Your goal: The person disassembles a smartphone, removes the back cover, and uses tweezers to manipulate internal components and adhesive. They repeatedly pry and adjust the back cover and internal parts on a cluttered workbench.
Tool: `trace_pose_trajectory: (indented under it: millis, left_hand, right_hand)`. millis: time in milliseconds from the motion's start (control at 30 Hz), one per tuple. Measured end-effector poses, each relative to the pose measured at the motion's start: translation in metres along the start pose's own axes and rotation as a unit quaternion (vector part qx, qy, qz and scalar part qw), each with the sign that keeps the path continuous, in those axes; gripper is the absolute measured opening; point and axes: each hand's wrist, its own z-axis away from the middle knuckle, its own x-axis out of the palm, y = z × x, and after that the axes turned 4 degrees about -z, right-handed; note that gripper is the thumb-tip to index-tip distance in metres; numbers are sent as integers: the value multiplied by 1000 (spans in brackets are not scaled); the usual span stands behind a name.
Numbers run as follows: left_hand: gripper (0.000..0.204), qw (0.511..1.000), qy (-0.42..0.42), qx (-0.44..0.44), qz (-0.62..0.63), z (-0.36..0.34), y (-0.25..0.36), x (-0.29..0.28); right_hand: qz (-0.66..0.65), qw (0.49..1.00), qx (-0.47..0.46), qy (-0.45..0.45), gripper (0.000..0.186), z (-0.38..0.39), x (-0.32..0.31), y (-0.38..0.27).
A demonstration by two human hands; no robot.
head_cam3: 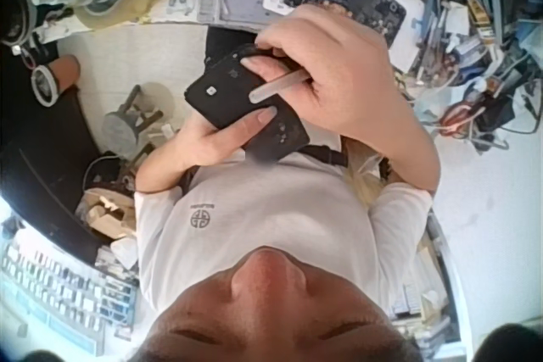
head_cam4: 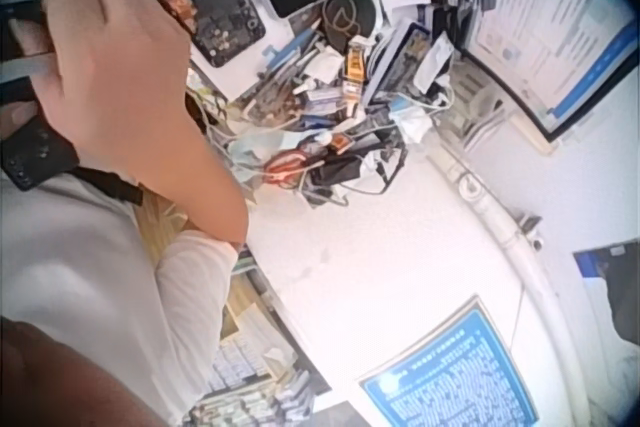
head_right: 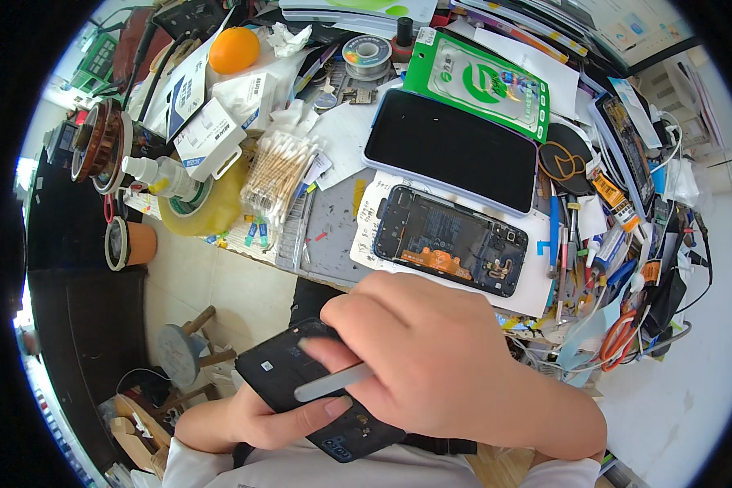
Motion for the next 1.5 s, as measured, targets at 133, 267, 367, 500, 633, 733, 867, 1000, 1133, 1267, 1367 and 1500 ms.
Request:
trace_pose_trajectory:
  millis: [133, 267, 367, 500, 633, 733, 867, 1000, 1133, 1267, 1367, 1500]
  left_hand:
    - [37, 999, -2, 17, -47, -2, -4, -1]
    - [37, 999, -1, -36, 29, 2, -9, 1]
    - [36, 995, 11, -73, 61, 7, -11, 3]
    - [32, 982, 20, -122, 140, 14, -8, 1]
    - [31, 969, 16, -160, 188, 16, -5, -5]
    - [30, 964, 44, -172, 199, 17, -5, -9]
    - [33, 934, 109, -175, 290, 21, -9, -18]
    - [32, 950, 89, -148, 260, 26, -13, -21]
    - [33, 977, 43, -81, 195, 29, -14, -19]
    - [34, 975, -12, -67, 214, 33, -15, -23]
    - [36, 982, -95, -65, 147, 35, -20, -34]
    - [46, 966, -112, -98, 212, 39, -24, -48]
  right_hand:
    - [174, 982, -58, -36, 17, 4, 7, -2]
    - [284, 949, -121, -65, 17, 9, 7, -2]
    - [270, 948, -145, -85, 17, 10, 4, -1]
    - [228, 952, -194, -60, 19, 15, -3, -1]
    - [191, 961, -192, -58, 22, 25, -14, -6]
    - [181, 971, -150, -51, 16, 29, -27, -17]
    - [195, 974, -97, 63, 10, 17, -36, -34]
    - [49, 993, -57, 95, 27, -10, -20, -18]
    - [-64, 997, 27, 39, 27, -24, 10, 3]
    - [-236, 957, 158, -54, 38, -27, 23, 1]
    - [-266, 943, 150, -135, 32, -32, 21, -4]
    - [-197, 952, 211, -105, 22, -28, 9, -4]
